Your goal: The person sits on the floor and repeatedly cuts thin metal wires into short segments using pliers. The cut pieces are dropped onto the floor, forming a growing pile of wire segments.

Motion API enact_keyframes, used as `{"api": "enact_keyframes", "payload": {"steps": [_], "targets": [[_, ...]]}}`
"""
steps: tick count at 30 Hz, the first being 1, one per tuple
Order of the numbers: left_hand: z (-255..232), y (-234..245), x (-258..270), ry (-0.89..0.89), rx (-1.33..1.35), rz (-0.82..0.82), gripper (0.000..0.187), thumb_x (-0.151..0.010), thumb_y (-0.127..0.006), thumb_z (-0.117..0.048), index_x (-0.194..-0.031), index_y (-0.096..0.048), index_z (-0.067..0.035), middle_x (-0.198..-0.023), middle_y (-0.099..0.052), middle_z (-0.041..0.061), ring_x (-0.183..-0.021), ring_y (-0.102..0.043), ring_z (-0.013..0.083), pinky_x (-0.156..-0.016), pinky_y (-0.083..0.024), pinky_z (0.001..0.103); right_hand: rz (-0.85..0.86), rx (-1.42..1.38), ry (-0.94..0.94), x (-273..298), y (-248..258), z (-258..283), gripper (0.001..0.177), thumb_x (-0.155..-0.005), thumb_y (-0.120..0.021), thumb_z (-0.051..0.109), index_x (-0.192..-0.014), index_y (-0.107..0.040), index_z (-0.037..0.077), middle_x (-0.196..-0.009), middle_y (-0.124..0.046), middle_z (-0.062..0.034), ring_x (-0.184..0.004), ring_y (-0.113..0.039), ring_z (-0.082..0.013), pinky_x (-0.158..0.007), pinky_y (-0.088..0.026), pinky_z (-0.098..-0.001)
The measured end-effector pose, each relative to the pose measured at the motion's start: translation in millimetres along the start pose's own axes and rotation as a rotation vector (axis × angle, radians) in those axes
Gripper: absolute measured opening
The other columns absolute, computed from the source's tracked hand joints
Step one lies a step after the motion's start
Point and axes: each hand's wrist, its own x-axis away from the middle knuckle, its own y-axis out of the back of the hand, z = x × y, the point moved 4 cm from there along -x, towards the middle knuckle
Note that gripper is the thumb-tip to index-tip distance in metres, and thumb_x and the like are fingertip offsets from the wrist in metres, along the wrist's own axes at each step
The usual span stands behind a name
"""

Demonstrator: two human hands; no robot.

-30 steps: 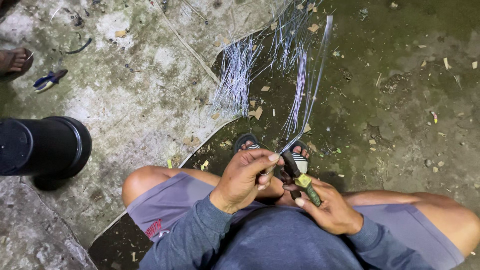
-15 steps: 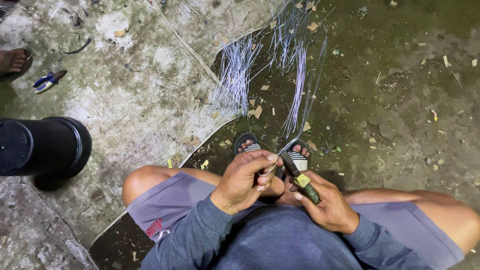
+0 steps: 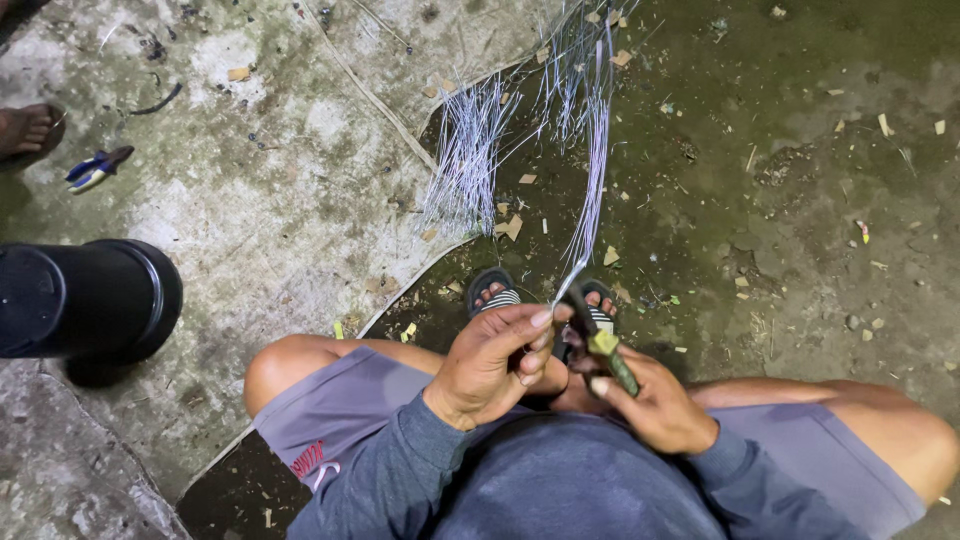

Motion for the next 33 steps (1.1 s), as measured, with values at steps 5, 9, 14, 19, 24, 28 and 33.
{"api": "enact_keyframes", "payload": {"steps": [5,9,14,19,24,28,33], "targets": [[-1.2,0.5,1.5,-0.024,-0.072,-0.072,0.032,-0.104,-0.061,-0.012,-0.132,-0.067,0.003,-0.075,-0.052,-0.002,-0.064,-0.047,0.0078,-0.059,-0.041,0.022,-0.112,0.301,-0.358,-9.0,11.0,-59.4,0.033,-0.096,-0.062,0.032,-0.109,-0.071,0.003,-0.107,-0.069,-0.0152,-0.097,-0.071,-0.0297,-0.089,-0.055,-0.0398],[-0.2,5.8,-0.8,-0.04,-0.161,-0.185,0.029,-0.099,-0.065,-0.01,-0.125,-0.068,0.003,-0.079,-0.058,-0.003,-0.061,-0.048,0.0059,-0.053,-0.038,0.02,-0.049,0.551,-0.478,-22.0,8.3,-113.4,0.041,-0.094,-0.063,0.044,-0.108,-0.071,0.006,-0.104,-0.07,-0.0193,-0.089,-0.069,-0.0376,-0.084,-0.055,-0.0467],[-4.0,11.6,-4.4,-0.188,-0.603,-0.281,0.026,-0.097,-0.068,-0.011,-0.119,-0.074,0.003,-0.066,-0.06,-0.003,-0.053,-0.051,0.004,-0.049,-0.041,0.021,0.028,0.792,-0.51,-29.0,-16.6,-160.3,0.045,-0.089,-0.065,0.042,-0.122,-0.067,0.012,-0.112,-0.066,-0.0236,-0.095,-0.067,-0.0414,-0.084,-0.054,-0.0508],[0.4,16.9,-7.0,-0.244,-0.803,-0.371,0.024,-0.095,-0.07,-0.013,-0.112,-0.075,0.004,-0.061,-0.061,-0.002,-0.05,-0.05,0.0029,-0.045,-0.038,0.023,0.029,1.028,-0.419,-33.7,-37.9,-173.6,0.055,-0.083,-0.067,0.037,-0.133,-0.064,0.014,-0.118,-0.063,-0.0214,-0.105,-0.063,-0.0393,-0.086,-0.053,-0.0479],[0.8,24.3,-6.1,-0.381,-1.078,-0.354,0.021,-0.095,-0.073,-0.015,-0.106,-0.077,0.003,-0.068,-0.07,-0.001,-0.058,-0.057,0.0041,-0.053,-0.048,0.023,0.26,1.188,-0.435,-40.4,-41.6,-155.1,0.053,-0.088,-0.068,0.047,-0.122,-0.064,0.006,-0.125,-0.06,-0.0196,-0.116,-0.058,-0.0351,-0.096,-0.049,-0.0465],[15.2,44.5,-13.0,-0.359,-0.958,-0.291,0.019,-0.097,-0.072,-0.014,-0.104,-0.077,0.003,-0.078,-0.073,0.0,-0.067,-0.059,0.0042,-0.059,-0.049,0.023,-0.021,0.112,-0.372,-49.4,-18.2,-114.1,0.04,-0.091,-0.065,0.033,-0.121,-0.072,0.008,-0.114,-0.07,-0.0116,-0.102,-0.066,-0.0246,-0.09,-0.055,-0.0384],[51.2,75.5,-19.3,0.115,-0.322,-0.33,0.015,-0.097,-0.068,-0.017,-0.098,-0.072,-0.003,-0.064,-0.053,-0.004,-0.049,-0.045,0.0077,-0.043,-0.033,0.024,-0.094,-1.013,-0.372,-56.1,0.7,-91.8,0.034,-0.099,-0.058,0.019,-0.126,-0.072,0.005,-0.097,-0.069,-0.0086,-0.084,-0.064,-0.0139,-0.078,-0.055,-0.0275]]}}
